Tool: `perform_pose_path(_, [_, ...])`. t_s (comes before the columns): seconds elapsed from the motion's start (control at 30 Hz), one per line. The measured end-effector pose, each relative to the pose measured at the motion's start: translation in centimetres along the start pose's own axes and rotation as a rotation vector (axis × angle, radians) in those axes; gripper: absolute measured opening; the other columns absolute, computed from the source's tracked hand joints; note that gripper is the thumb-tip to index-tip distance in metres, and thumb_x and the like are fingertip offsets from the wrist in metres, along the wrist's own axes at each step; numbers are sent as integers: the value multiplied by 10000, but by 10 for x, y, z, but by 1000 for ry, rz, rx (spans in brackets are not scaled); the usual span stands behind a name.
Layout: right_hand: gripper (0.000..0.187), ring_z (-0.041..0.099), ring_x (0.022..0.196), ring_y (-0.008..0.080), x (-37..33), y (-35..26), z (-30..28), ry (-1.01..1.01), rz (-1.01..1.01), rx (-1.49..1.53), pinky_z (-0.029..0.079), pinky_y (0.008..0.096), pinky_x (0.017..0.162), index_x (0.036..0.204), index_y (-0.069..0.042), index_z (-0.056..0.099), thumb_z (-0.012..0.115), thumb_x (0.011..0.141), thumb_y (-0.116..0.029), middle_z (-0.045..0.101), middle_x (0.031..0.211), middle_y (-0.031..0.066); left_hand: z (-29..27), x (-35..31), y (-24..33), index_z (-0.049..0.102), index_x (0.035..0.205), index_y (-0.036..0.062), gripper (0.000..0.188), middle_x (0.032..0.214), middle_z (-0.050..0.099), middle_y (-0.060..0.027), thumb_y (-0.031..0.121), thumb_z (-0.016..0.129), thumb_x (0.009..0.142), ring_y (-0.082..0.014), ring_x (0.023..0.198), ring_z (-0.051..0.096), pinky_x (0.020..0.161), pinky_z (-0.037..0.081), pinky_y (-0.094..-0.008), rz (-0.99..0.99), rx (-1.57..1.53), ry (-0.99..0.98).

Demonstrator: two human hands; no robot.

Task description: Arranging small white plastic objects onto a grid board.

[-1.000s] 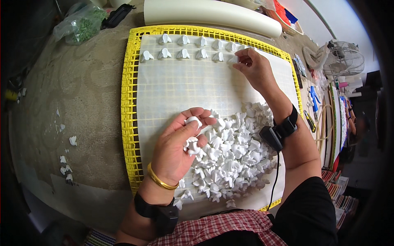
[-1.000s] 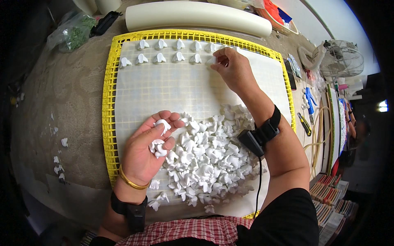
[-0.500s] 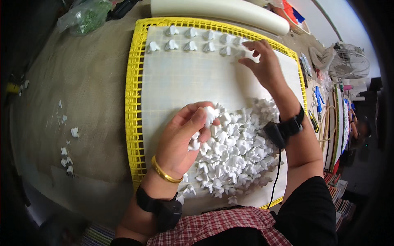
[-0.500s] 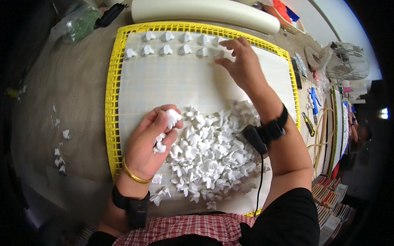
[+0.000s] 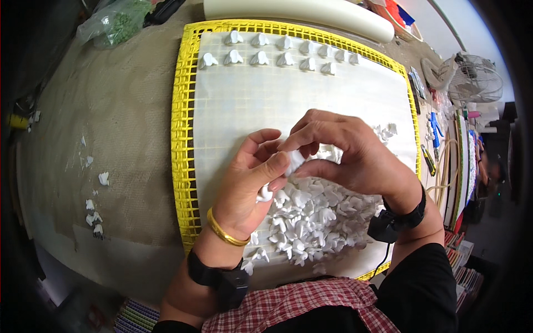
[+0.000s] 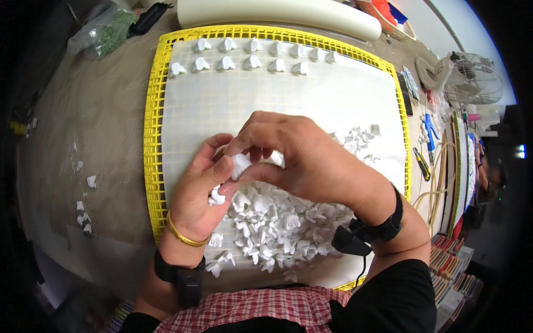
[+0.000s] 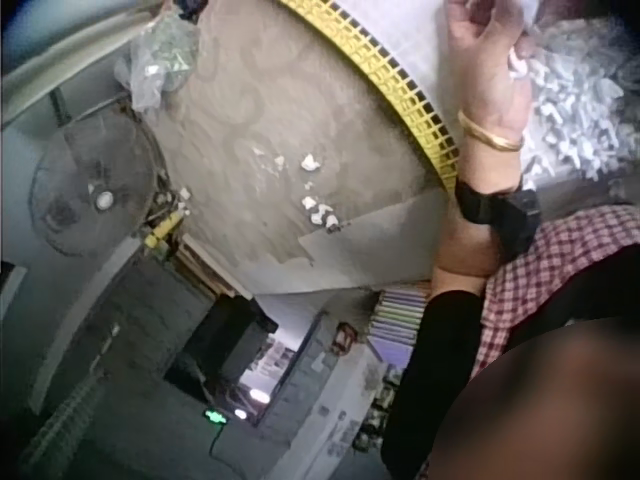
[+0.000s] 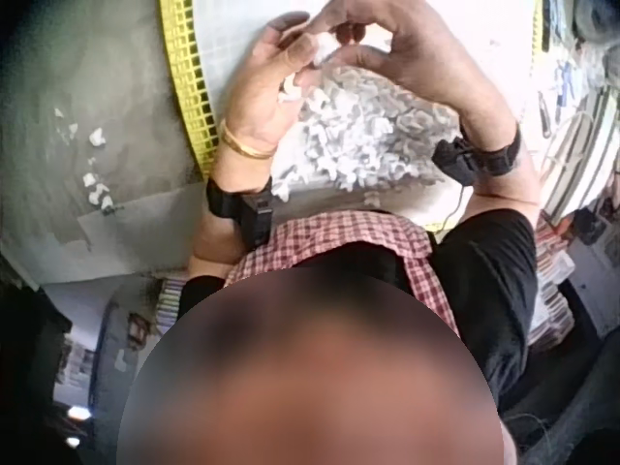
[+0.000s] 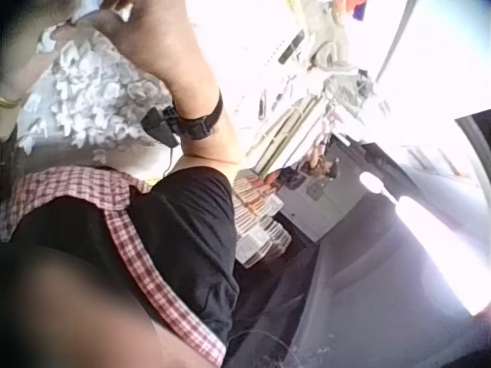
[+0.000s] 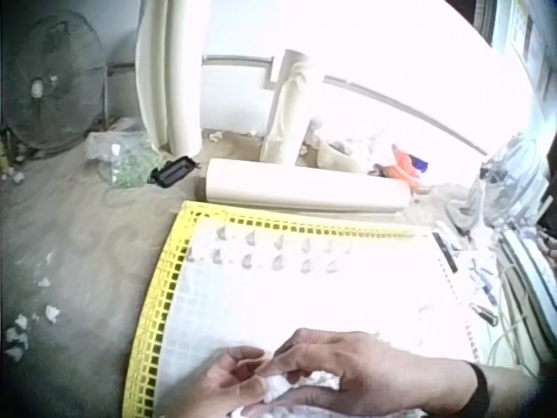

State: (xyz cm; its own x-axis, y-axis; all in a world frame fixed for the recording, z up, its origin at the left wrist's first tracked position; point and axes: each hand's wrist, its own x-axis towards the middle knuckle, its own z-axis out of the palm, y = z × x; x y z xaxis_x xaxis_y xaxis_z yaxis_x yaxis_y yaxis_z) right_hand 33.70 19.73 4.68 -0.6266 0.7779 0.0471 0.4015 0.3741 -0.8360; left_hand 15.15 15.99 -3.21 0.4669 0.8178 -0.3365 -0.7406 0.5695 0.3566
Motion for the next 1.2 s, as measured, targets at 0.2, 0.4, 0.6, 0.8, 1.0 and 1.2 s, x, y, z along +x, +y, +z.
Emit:
perform_pose_path(0.2, [283,615,777,177,-10,13,2,175,181,-29,515,303,695,1034,-27,640,761,778,-28,632,868,74,-5,0,1,482,1238,25,330,1114,567,-110,124,603,948,-156,956,551,703,448,-220,6,-13,-28])
perform_pose_path(0.4, [284,607,771,147,-25,120,-74,659,283,-464,511,271,721,1044,-13,657,771,787,-52,652,867,71,10,-3,5,488,1232,9,360,1186,506,-152,-27,514,874,-261,1161,484,956,433,-316,40,-170,-30])
perform_pose_path(0.6, [278,601,760,154,-16,142,-76,642,285,-452,510,275,714,1028,-9,655,773,779,-41,641,876,73,7,-3,6,497,1208,-17,337,1212,509,-171,-61,462,875,-278,1183,489,963,446,-316,-4,-102,37])
perform_pose_path(0.8, [273,606,754,176,-10,145,-71,594,261,-505,511,284,706,1004,-5,650,776,764,-37,628,864,83,6,-2,4,524,1184,9,226,1228,567,-177,38,443,975,-254,1111,568,888,464,-302,6,-60,0])
perform_pose_path(1.0, [264,624,755,222,-7,145,-72,567,268,-572,517,311,704,981,7,643,772,758,-47,631,869,109,11,-2,5,557,1182,23,214,1181,587,-151,67,476,989,-188,963,598,704,451,-231,-40,-14,1])
perform_pose_path(1.2, [260,632,776,266,-9,146,-80,472,246,-649,518,340,715,990,-6,648,762,765,-68,634,878,122,5,-4,5,582,1229,26,282,910,600,-47,12,541,950,-84,730,505,552,354,-193,-2,16,-68])
